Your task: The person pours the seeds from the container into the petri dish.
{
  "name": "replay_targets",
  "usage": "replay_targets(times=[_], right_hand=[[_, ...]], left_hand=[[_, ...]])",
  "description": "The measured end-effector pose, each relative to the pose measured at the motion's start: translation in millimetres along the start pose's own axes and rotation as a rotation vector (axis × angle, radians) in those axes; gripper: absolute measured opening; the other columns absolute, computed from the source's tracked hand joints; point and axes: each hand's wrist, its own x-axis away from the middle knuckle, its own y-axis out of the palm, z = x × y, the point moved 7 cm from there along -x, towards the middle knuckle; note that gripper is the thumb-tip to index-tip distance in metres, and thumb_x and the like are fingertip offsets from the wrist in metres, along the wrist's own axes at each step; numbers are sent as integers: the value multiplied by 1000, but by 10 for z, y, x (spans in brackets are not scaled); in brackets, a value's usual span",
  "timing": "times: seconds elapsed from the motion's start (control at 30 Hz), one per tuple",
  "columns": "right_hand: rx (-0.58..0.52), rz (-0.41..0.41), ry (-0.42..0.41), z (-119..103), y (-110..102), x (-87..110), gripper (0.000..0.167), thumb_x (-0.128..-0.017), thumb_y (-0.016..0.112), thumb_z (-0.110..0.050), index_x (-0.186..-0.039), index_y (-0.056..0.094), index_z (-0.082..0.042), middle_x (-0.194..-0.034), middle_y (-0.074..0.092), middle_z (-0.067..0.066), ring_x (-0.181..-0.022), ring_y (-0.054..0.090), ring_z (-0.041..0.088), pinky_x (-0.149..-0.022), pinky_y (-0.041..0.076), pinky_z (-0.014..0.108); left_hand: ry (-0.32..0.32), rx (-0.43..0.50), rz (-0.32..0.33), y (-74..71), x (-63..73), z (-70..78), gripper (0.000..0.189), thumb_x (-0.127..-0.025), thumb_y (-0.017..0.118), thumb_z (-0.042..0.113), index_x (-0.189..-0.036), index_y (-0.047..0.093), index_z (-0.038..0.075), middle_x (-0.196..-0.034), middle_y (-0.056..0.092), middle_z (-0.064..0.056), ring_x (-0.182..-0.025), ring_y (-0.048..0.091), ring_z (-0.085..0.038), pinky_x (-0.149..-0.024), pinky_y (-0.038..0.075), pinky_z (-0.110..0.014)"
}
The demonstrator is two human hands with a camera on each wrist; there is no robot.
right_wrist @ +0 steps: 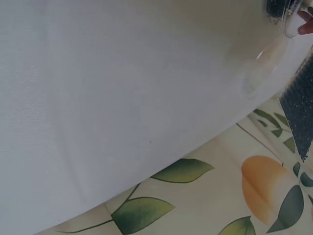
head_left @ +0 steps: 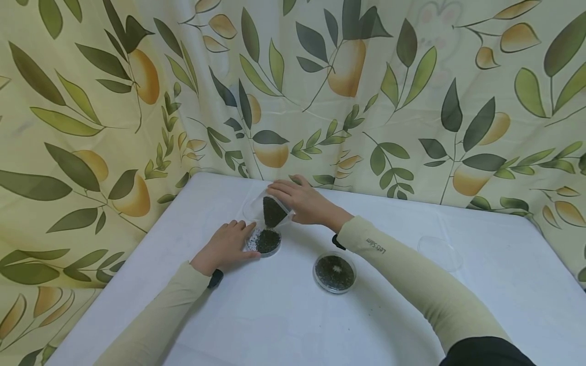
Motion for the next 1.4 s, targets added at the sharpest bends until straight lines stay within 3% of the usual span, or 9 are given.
replay_targets(times=[0.5,1.13,1.4], right_hand=[[35,-20,3,-49,17,-122,88,-64,86,-18,-140,42,-11,-141,48,6,-133,41,21,-107,31,53],[20,7,31,39,39,-79,88,-62,86,-16,-138,43,-9,-139,48,7,-131,43,21,-105,31,50],[-20,53,57,95,55,-39,83,-66,84,-34,-135,45,-8,-134,52,6,-125,48,22,-102,33,50]], left_hand=[[7,-1,0,-9,0,4,83,-80,58,64,-137,46,5,-119,59,-15,-104,56,-31,-82,47,-44],[-2,12,12,-29,11,3,84,-78,60,64,-136,47,5,-112,60,-14,-100,56,-30,-80,47,-43],[-11,20,-1,-28,9,-1,84,-79,60,63,-137,45,4,-111,60,-14,-100,55,-30,-81,46,-43]])
